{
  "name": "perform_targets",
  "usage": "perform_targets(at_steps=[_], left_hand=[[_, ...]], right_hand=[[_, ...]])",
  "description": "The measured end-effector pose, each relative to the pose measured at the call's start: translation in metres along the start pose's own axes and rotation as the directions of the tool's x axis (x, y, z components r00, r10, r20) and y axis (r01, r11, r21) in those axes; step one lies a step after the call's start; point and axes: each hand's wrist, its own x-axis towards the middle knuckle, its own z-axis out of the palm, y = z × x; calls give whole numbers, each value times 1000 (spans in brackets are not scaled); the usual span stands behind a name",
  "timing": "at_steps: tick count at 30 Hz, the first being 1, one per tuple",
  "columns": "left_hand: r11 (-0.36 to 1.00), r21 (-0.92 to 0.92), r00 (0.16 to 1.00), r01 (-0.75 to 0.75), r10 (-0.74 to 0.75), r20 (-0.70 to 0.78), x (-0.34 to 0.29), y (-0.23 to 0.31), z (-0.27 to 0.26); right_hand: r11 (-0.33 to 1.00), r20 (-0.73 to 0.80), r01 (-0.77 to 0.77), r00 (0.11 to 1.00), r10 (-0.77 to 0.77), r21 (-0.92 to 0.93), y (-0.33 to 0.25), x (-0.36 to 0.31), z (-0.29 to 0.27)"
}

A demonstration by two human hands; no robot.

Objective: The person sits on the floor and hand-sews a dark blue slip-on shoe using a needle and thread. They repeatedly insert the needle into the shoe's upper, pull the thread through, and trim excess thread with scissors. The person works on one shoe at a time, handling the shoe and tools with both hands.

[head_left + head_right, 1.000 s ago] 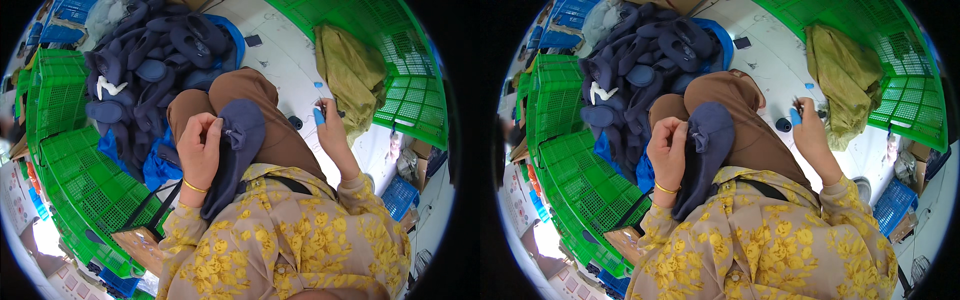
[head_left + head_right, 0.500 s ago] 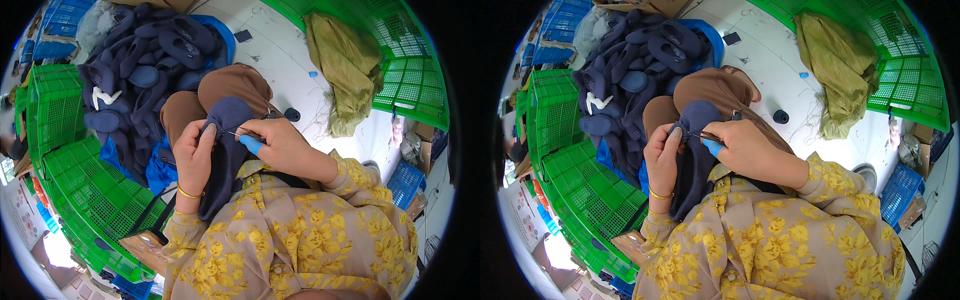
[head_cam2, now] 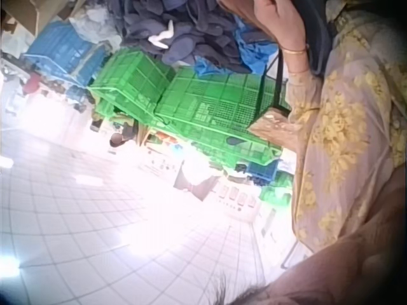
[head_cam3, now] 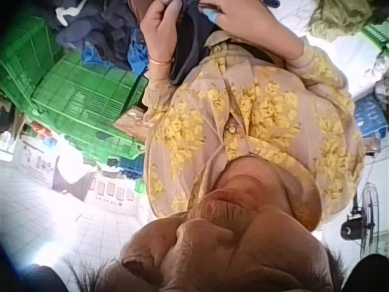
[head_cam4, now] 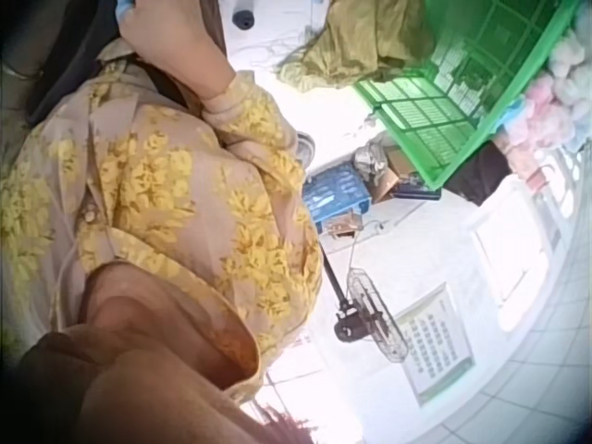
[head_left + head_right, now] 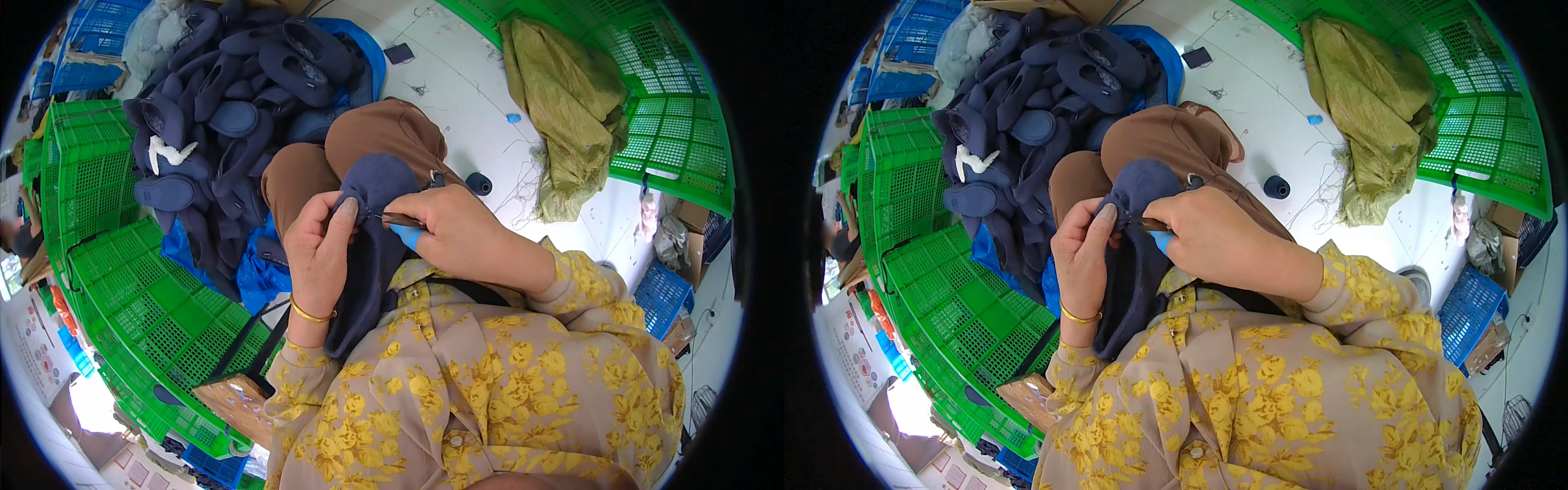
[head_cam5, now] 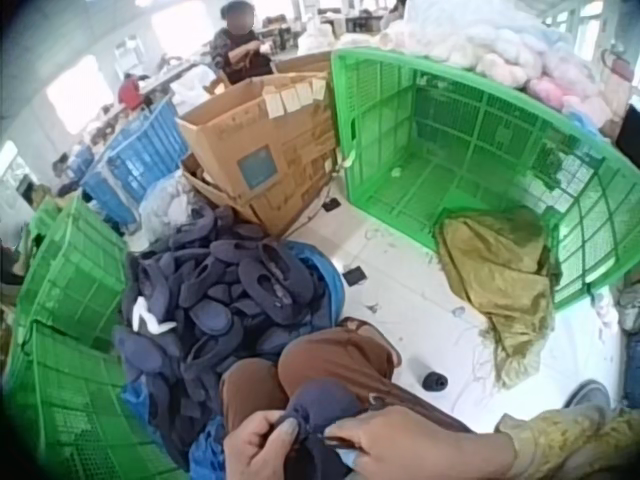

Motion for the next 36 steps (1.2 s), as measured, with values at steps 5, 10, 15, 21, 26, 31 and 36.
perform_targets(at_steps=[5,10,15,21,26,31,36], left_hand=[[996,-87,1000,23,-22,12,0,1,0],[989,-137,999,51,-49,19,1,2,1],[987,-149,998,59,-54,39,2,2,-1],[991,-127,998,50,-46,33,2,2,2],[991,-122,999,49,-46,27,2,2,2],[994,-101,999,52,-50,20,3,2,2],[991,-113,996,70,-63,60,3,-4,0]], right_hand=[[998,23,-48,999,47,41,3,-2,-1],[995,27,-65,998,63,77,5,-2,0],[999,14,-43,999,43,32,5,-2,-7],[999,18,38,999,-39,31,2,-1,-7],[999,26,-18,1000,17,35,-2,4,-3],[988,23,-117,993,115,103,-2,3,0],[947,36,-207,978,205,246,1,-2,1]])
